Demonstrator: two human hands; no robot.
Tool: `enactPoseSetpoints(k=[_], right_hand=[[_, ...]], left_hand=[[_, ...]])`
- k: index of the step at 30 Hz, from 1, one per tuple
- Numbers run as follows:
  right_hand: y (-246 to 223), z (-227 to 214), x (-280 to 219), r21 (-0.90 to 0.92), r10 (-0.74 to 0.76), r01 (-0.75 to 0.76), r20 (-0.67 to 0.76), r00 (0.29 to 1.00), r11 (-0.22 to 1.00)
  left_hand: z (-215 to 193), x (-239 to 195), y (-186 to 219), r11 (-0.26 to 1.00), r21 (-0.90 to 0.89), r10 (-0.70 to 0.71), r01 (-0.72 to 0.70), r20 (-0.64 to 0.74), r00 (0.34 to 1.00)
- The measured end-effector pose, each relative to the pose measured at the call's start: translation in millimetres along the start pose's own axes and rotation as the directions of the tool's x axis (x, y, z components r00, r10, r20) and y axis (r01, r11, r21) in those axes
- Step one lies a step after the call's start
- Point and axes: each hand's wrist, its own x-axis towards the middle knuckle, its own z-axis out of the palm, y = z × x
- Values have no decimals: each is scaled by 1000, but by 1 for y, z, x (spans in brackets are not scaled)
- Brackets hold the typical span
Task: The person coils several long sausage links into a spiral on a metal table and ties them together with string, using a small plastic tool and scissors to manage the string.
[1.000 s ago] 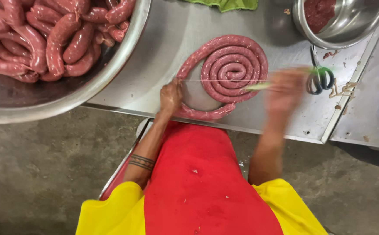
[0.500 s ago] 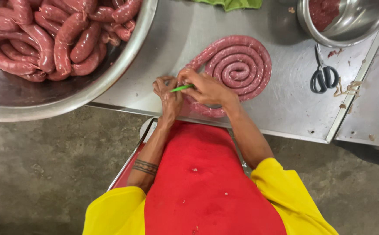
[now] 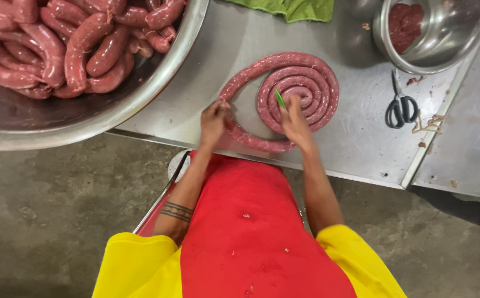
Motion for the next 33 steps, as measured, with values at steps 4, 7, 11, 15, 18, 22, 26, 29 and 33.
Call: enactPoseSetpoints(k=[4, 7, 11, 15, 18, 22, 26, 29, 33], right_hand=[[-69, 29, 62, -138, -289, 394, 473, 832, 909], [-100, 8, 44, 277, -111, -39, 507, 855, 960], [-74, -1, 29, 177, -339, 308, 189, 922, 935], [-23, -150, -4, 926, 200, 365, -378, 904, 97], [-2, -157, -38, 945, 301, -85, -15, 954, 316], [96, -157, -67, 827, 353, 176, -408, 842, 534], [146, -55, -58, 119, 470, -458, -326, 820, 881], [136, -24, -3, -123, 208, -279, -406, 890, 952], [82, -31, 74, -160, -112, 92, -119, 987, 983]], left_hand=[[23, -38, 10, -378, 808, 597, -453, 586, 547], [27, -50, 17, -229, 870, 598, -437, 480, 642], [25, -37, 4, 74, 848, 341, -524, 472, 813], [28, -30, -13, 91, 884, 224, -458, 430, 875], [38, -22, -20, 85, 787, 178, -611, 591, 787], [37, -20, -42, 197, 816, 169, -544, 518, 838], [-3, -15, -52, 815, 551, -146, 177, -100, 984], [-40, -25, -77, 957, 288, -35, 37, -11, 999], [4, -28, -133, 909, 90, -401, 407, -75, 913]])
